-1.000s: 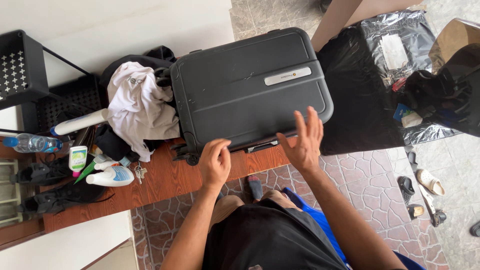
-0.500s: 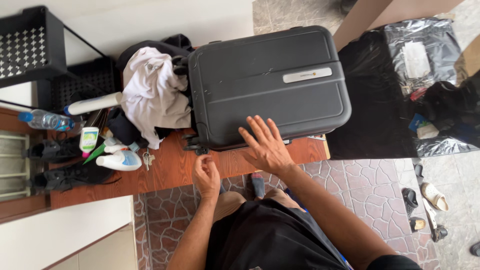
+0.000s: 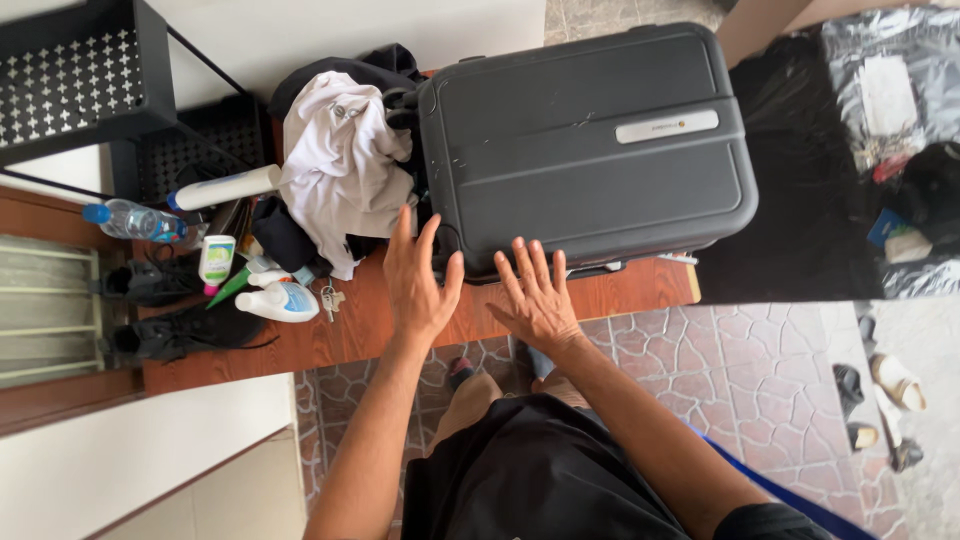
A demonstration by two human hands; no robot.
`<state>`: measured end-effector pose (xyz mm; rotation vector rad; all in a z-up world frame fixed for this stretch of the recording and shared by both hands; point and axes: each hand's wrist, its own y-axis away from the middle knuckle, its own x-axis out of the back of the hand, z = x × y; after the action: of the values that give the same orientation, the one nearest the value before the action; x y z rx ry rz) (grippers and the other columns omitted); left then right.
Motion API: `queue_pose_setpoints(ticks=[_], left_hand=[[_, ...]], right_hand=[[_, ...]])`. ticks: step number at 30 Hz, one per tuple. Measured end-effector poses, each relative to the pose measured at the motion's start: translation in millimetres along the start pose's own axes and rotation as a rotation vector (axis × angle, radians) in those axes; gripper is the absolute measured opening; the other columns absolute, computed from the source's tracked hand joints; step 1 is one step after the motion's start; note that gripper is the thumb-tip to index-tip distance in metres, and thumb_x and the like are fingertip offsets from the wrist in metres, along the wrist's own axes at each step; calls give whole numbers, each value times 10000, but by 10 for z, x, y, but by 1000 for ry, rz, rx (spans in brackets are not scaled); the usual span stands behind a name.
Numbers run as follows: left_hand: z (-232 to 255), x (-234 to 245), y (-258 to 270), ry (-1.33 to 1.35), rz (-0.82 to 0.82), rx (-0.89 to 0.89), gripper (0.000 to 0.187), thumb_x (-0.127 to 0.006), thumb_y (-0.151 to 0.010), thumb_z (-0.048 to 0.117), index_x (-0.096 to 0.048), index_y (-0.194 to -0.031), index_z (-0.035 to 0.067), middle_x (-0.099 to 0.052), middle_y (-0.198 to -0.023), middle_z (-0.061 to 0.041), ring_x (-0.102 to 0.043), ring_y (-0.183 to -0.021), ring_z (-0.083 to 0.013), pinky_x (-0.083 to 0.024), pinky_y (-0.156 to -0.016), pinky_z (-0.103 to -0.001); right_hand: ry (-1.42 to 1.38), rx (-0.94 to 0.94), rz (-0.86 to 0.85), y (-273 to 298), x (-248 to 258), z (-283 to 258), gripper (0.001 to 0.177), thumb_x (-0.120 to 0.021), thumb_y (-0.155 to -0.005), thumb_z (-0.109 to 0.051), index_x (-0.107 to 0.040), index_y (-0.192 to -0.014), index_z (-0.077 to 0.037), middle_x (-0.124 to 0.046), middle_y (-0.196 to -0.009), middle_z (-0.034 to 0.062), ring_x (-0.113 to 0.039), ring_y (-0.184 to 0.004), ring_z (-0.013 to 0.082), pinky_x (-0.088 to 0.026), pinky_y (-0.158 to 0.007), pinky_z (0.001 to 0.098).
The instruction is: The person opens a suitcase on a wooden table, unfastens the internal strap, and handles a set of keys and keychain for an extended period. They then open a wallet, look through it, and handle a small black object, placing items on the table beside the open suitcase.
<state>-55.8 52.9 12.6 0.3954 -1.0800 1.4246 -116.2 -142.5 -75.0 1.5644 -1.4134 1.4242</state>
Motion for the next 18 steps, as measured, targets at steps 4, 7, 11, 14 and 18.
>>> queue_pose_setpoints(ticks=[4, 7, 11, 14, 18], left_hand=[[-159, -2, -221, 25, -261, -67, 659, -627, -1025, 400, -430, -1569, 85, -227, -1660, -313, -273, -1532, -484, -308, -1221, -578], [-277, -68, -287, 44, -430, -96, 700, -574, -1042, 475, -372, -1596, 96, -164, -1671, -315, -240, -1527, -509, -300, -1221, -577], [-376, -86, -268, 103, -517, -142, 755, -483, -1071, 535, -240, -1643, 106, -73, -1683, -323, -337, -1499, -517, -385, -1185, -555], [-415, -92, -293, 37, -625, -122, 795, -472, -1049, 539, -160, -1642, 110, -4, -1674, -336, -539, -1297, -513, -517, -1039, -524], [-420, -89, -331, -40, -705, -106, 835, -448, -1026, 571, -123, -1635, 101, 20, -1669, -345, -709, -1040, -439, -633, -828, -452]], right_hand=[[41, -72, 67, 38, -254, -71, 957, -779, -842, -602, -400, -1584, -132, -321, -1631, 272, -266, -1526, 456, -196, -1194, 706], [85, -102, 148, 71, -437, -117, 989, -794, -839, -626, -389, -1603, -147, -304, -1641, 270, -232, -1548, 448, -170, -1222, 698], [104, -144, 234, 89, -666, -141, 1040, -812, -842, -656, -349, -1623, -150, -243, -1655, 288, -155, -1573, 440, -93, -1243, 688], [89, -167, 288, 111, -824, -166, 1087, -819, -857, -674, -297, -1643, -136, -196, -1664, 309, -111, -1575, 454, -43, -1244, 689], [125, -231, 350, 94, -991, -225, 1102, -831, -877, -659, -254, -1666, -150, -168, -1683, 301, -77, -1590, 447, -18, -1267, 685]])
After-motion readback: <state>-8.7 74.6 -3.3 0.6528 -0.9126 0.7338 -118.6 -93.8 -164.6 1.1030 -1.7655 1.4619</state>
